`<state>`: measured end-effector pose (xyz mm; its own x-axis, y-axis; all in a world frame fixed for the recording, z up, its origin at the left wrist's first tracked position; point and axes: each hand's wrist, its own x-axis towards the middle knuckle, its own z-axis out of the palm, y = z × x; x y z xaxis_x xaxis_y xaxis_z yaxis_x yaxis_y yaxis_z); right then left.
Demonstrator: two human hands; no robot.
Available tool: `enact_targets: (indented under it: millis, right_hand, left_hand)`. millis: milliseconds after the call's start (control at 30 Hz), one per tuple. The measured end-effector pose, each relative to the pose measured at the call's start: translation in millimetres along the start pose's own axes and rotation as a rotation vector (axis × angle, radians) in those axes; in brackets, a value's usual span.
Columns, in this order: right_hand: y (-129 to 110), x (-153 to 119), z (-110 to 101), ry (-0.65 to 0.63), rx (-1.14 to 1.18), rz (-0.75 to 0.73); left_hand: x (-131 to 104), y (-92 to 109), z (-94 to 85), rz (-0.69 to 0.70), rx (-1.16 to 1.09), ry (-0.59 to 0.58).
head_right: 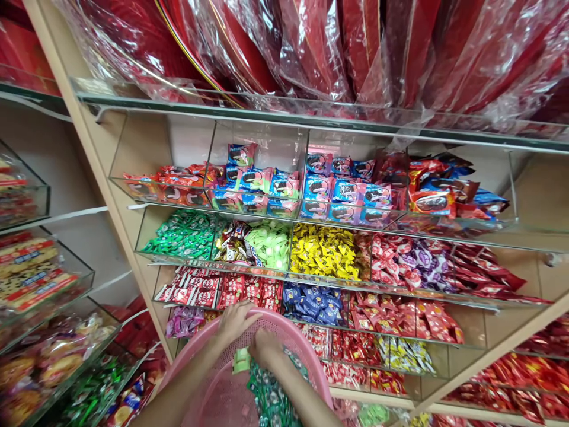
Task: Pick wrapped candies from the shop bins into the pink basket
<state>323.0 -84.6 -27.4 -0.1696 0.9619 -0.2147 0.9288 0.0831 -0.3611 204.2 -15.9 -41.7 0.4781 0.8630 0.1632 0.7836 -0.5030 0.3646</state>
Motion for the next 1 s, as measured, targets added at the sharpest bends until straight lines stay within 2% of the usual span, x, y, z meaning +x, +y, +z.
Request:
enact_targets:
  millis: [100,267,333,400,500,667,1000]
  right_hand:
    - [-7,-8,-43,0.100,-0.003,-0.001]
    - [-23,-18,-140,0.341,-0.059,-0.064]
    - [-29,-13,-171,0.458,-0.125,-0.013]
    - [-34,-3,-192,0.542,-0.207,0.072]
    - [-37,17,-209,0.556,-0.283,0.162]
    - [-40,39,-217,0.471,-0.264,0.249]
    - [-40,37,-220,0.471,-0.252,0.264]
  left_hand:
    - [1,-3,3.0,0.002,0.014,0.010]
    - [1,-1,-0.1,0.019,0.002,0.007]
    - [1,0,-1.8,0.019,-0.003,0.009]
    - [1,0,-2.1,0.019,-0.004,0.010]
    - [1,-1,0.0,0.027,0.006,0.026]
    - [2,-5,4.5,0.043,0.004,0.050]
    - [4,-3,1.3,0.022,-0.001,0.034]
